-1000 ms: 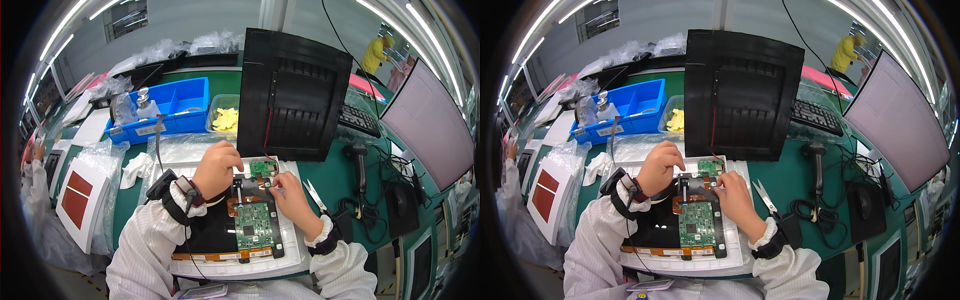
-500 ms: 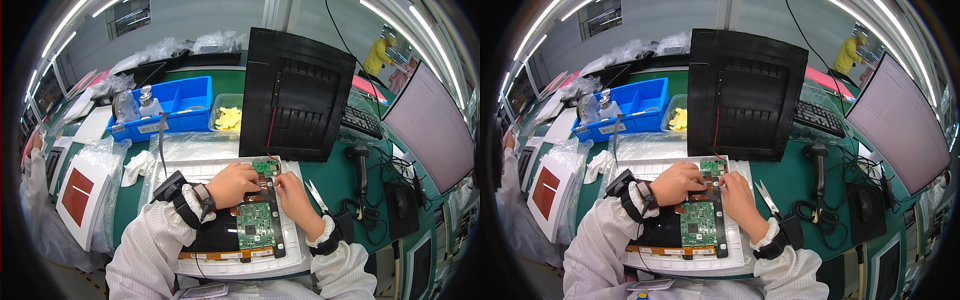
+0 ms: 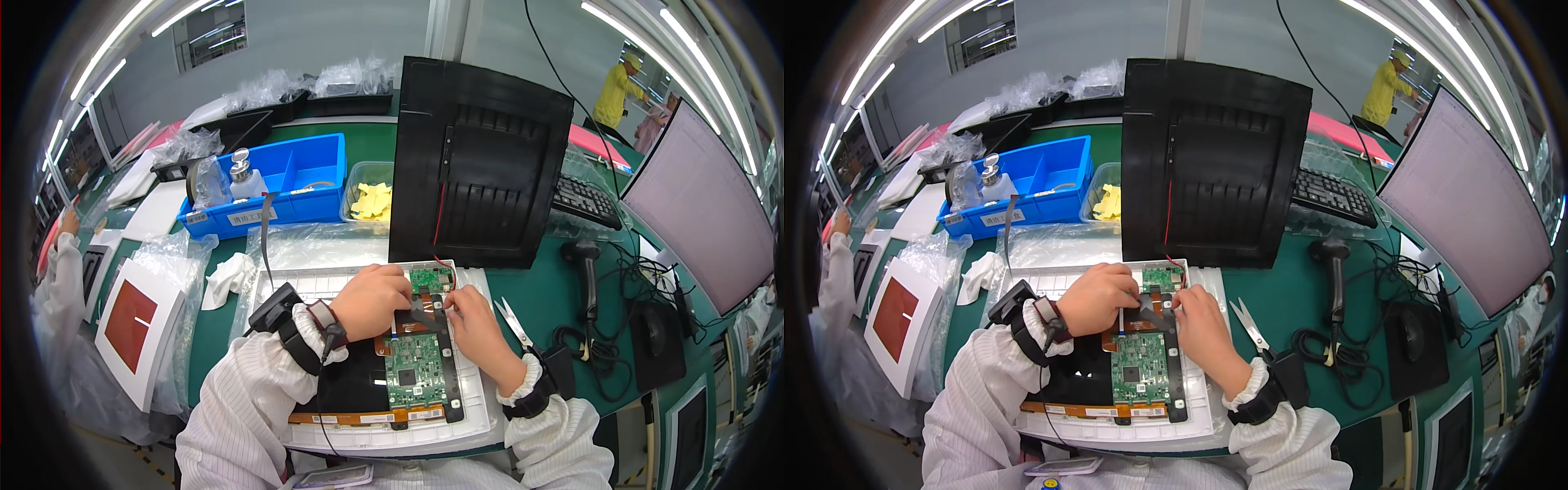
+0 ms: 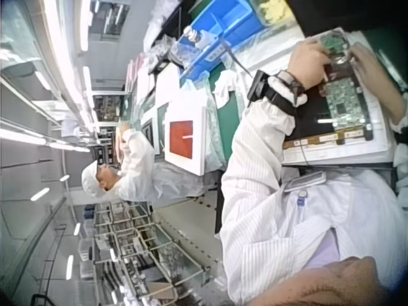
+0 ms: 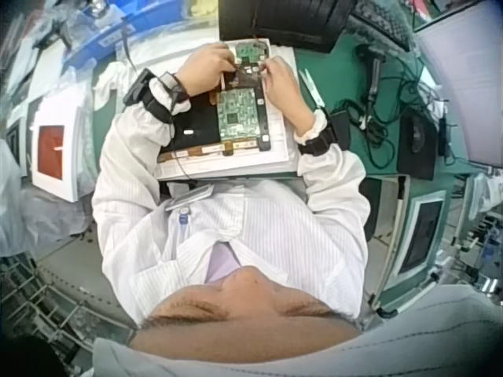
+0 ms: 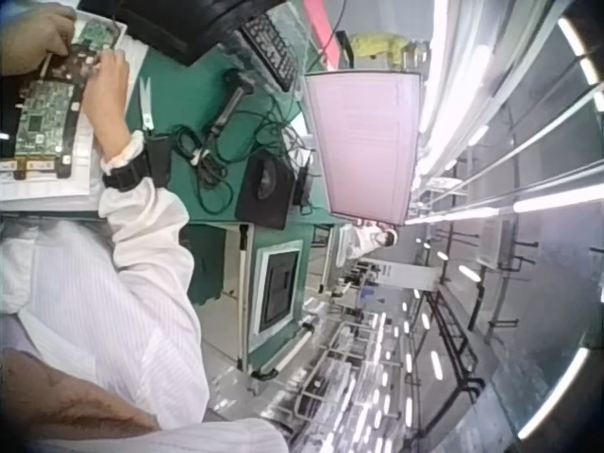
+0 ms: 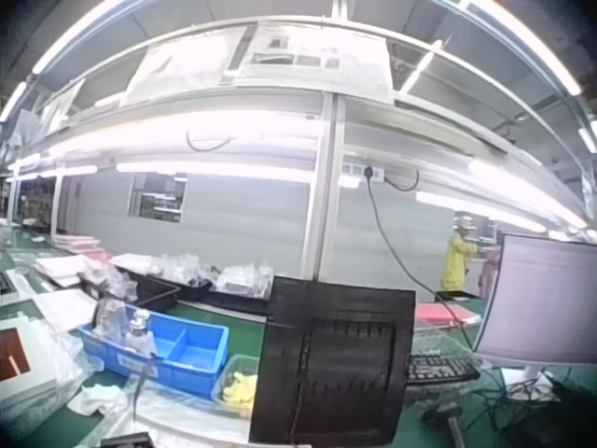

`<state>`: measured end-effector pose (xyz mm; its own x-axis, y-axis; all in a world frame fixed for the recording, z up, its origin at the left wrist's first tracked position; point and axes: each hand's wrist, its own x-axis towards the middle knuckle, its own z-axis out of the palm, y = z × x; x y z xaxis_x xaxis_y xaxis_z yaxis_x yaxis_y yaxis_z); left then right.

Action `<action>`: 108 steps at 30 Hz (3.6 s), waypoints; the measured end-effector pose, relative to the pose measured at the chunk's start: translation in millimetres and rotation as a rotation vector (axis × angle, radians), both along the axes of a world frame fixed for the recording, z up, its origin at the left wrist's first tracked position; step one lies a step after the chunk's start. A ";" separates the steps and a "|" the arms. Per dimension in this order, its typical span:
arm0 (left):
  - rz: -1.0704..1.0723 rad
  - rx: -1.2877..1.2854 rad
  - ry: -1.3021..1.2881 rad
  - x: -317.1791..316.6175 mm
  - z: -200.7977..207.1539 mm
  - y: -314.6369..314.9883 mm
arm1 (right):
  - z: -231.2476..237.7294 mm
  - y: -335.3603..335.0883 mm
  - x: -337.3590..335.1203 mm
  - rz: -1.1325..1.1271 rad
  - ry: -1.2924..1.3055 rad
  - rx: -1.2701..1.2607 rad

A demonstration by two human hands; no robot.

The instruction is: Installing a circuit board and connecting ribbon cables within an electronic device chassis on an assembly line.

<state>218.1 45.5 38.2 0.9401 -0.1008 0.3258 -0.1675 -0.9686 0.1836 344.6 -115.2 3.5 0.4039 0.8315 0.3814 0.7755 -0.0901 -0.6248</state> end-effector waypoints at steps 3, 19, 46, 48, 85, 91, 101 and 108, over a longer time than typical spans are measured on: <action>0.026 -0.194 -0.147 -8.0 20.7 0.5 | -1.0 0.3 -1.4 -0.002 0.006 -0.025; 0.224 -0.043 0.002 -94.2 9.9 5.9 | 48.9 -55.4 1.0 -0.124 -0.122 -0.056; 0.358 -0.441 -0.246 -95.0 47.0 -38.4 | 35.6 -147.2 29.5 -0.199 -0.088 -0.469; 0.298 -0.399 -0.289 -93.0 52.7 -46.8 | 31.7 -149.9 33.4 -0.221 0.041 -0.433; -0.065 -1.015 -0.254 -103.3 49.4 -59.8 | 27.5 -93.5 -100.0 0.341 0.698 0.149; -0.060 -0.964 -0.247 -103.6 51.1 -58.5 | 26.5 -89.9 -103.1 0.302 0.585 0.143; -0.031 -0.943 -0.232 -104.0 52.2 -58.8 | 31.0 -84.8 -110.7 0.291 0.557 0.182; -0.020 -0.925 -0.248 -103.2 51.1 -58.6 | 24.5 -84.3 -108.7 0.274 0.517 0.171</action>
<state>114.9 -13.2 89.3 0.8347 0.2809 0.4737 -0.3194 -0.4539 0.8318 235.9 -199.5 28.0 0.3526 0.8755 0.3303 0.3484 0.2048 -0.9147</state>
